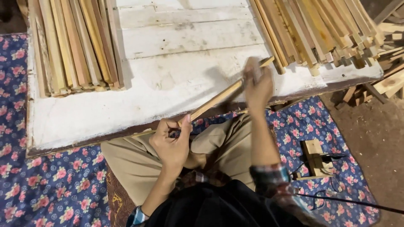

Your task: Sanding a thin wooden strip manually using a piece of sandpaper on a low workbench.

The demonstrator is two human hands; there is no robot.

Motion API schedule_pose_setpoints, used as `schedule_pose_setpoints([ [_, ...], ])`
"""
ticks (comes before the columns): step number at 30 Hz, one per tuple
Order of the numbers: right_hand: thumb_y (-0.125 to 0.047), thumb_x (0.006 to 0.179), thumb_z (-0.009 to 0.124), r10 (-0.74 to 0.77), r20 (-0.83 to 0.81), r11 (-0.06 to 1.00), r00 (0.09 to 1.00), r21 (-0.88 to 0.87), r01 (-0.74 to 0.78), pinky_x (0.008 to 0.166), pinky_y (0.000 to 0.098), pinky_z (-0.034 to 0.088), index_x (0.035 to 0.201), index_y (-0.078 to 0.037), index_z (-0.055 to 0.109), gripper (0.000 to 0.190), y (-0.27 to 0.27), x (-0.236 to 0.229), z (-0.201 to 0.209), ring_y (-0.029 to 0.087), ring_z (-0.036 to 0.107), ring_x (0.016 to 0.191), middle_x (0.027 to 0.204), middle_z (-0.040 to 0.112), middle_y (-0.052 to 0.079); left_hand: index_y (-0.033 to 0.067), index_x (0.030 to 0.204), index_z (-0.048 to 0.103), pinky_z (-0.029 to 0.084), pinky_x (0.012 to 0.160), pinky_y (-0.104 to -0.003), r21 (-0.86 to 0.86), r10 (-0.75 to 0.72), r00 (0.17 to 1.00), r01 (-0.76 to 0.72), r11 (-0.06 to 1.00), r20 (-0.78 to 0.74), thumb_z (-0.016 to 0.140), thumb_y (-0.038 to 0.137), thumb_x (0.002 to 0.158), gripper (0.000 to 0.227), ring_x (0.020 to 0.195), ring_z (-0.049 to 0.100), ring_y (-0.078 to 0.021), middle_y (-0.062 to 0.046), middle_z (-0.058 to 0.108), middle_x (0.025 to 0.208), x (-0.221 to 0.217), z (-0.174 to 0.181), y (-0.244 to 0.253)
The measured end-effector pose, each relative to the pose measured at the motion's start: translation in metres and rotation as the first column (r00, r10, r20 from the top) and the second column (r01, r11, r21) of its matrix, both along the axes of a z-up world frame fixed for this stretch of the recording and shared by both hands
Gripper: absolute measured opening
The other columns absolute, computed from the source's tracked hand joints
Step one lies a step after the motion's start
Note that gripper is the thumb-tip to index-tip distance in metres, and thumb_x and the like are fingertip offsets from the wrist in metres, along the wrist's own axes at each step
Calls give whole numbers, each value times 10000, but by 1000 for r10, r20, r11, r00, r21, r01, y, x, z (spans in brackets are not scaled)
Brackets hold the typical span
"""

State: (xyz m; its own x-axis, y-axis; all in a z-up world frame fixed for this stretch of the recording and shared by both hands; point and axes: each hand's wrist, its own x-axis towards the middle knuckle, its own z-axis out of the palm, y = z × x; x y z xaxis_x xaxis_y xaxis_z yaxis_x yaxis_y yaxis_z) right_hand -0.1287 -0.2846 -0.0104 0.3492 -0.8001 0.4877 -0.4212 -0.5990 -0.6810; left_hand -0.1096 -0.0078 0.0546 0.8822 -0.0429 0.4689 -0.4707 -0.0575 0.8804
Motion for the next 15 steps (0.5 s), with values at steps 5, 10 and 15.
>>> schedule_pose_setpoints([
  [5,-345,943,771,-270,-276,963,922,-82,258,832,570,524,1067,-76,666,314,-125,10,-42,393,713,974,977,719,144,37,626,531,466,444,-285,37,-16,1000,16,999,-12,875,98,843,411,414,644,-239,-129,664,505,2,-1,4],
  [10,-280,963,715,-160,-299,987,941,-61,148,837,586,524,1048,-50,664,250,-77,13,-21,437,705,956,941,714,178,44,620,529,473,457,-281,34,5,996,-2,999,-86,847,82,866,404,407,637,-208,-123,665,495,10,-5,1],
  [15,-324,957,742,-304,-324,951,896,-154,267,781,533,556,1015,-92,654,255,-140,15,-41,365,728,917,935,689,102,30,625,519,479,463,-293,28,-31,993,34,999,-115,841,98,873,412,436,644,-201,-138,664,502,7,-7,5],
])
